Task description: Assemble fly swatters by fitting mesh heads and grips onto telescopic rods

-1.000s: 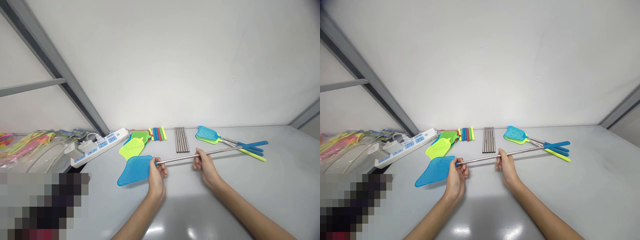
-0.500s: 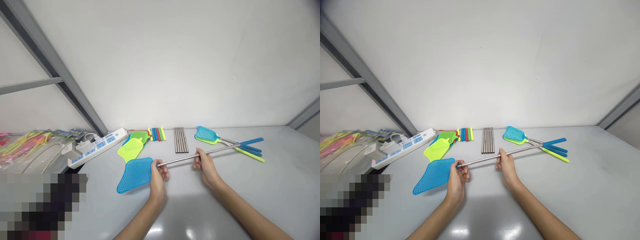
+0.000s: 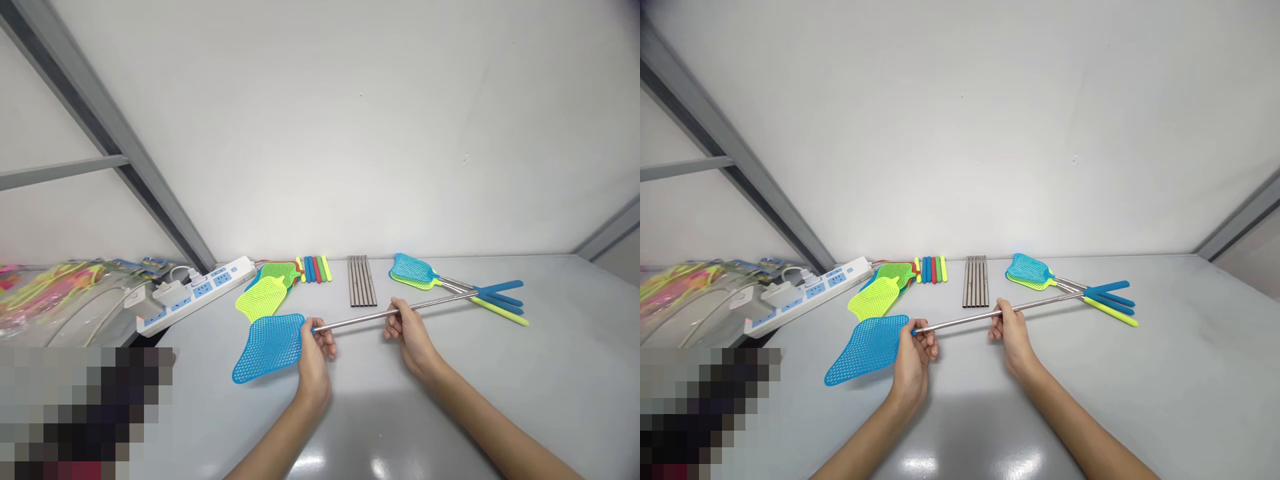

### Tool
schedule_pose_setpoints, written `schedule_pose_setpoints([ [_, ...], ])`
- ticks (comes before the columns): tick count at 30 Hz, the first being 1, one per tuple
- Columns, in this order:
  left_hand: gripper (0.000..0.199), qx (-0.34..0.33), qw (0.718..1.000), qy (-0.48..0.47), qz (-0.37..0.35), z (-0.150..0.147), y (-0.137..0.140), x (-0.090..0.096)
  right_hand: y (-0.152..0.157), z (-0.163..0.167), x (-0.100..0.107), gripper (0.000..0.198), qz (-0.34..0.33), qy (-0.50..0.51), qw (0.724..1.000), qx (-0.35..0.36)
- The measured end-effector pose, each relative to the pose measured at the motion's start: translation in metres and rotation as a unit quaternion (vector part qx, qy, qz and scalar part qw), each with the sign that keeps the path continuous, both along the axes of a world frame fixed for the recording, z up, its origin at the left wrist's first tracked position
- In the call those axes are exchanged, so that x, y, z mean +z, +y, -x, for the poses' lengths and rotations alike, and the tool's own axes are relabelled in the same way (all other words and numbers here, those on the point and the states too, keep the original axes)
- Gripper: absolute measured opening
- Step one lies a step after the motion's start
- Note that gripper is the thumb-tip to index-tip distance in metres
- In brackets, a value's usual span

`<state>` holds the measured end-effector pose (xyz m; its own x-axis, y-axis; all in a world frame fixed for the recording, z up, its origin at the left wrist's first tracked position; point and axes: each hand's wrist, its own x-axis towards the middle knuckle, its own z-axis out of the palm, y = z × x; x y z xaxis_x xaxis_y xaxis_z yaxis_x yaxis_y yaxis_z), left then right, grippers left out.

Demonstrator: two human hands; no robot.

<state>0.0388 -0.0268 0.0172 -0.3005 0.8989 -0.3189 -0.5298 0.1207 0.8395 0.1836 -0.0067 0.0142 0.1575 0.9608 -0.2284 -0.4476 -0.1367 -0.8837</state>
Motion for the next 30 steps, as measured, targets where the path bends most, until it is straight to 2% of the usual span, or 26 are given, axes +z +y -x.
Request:
schedule_pose_setpoints([
  [12, 0.019, 0.009, 1.0, 0.007, -0.003, 0.0, 0.0, 0.001, 0.001, 0.001, 0.001, 0.025, 0.011, 0.016, 1.0, 0.008],
  [17, 0.019, 0.025, 1.0, 0.007, -0.018, -0.001, 0.0, 0.002, 0.007, -0.009, 0.005, 0.025, -0.001, -0.003, 0.999, -0.038],
  [21, 0.019, 0.033, 0.999, 0.004, -0.03, 0.001, 0.001, 0.001, 0.017, -0.024, 0.01, 0.016, -0.023, 0.169, 0.985, -0.037],
  [25, 0.019, 0.041, 0.999, -0.008, -0.033, 0.0, 0.001, -0.002, 0.022, -0.034, 0.007, 0.018, 0.04, 0.343, 0.938, -0.017],
  [27, 0.019, 0.053, 0.996, -0.048, -0.059, -0.001, 0.002, -0.002, 0.021, -0.034, 0.004, 0.023, 0.036, 0.369, 0.928, -0.039],
  [30, 0.015, 0.056, 0.985, -0.14, -0.081, -0.001, 0.004, -0.001, 0.016, -0.028, 0.0, 0.027, 0.021, 0.352, 0.934, -0.06],
])
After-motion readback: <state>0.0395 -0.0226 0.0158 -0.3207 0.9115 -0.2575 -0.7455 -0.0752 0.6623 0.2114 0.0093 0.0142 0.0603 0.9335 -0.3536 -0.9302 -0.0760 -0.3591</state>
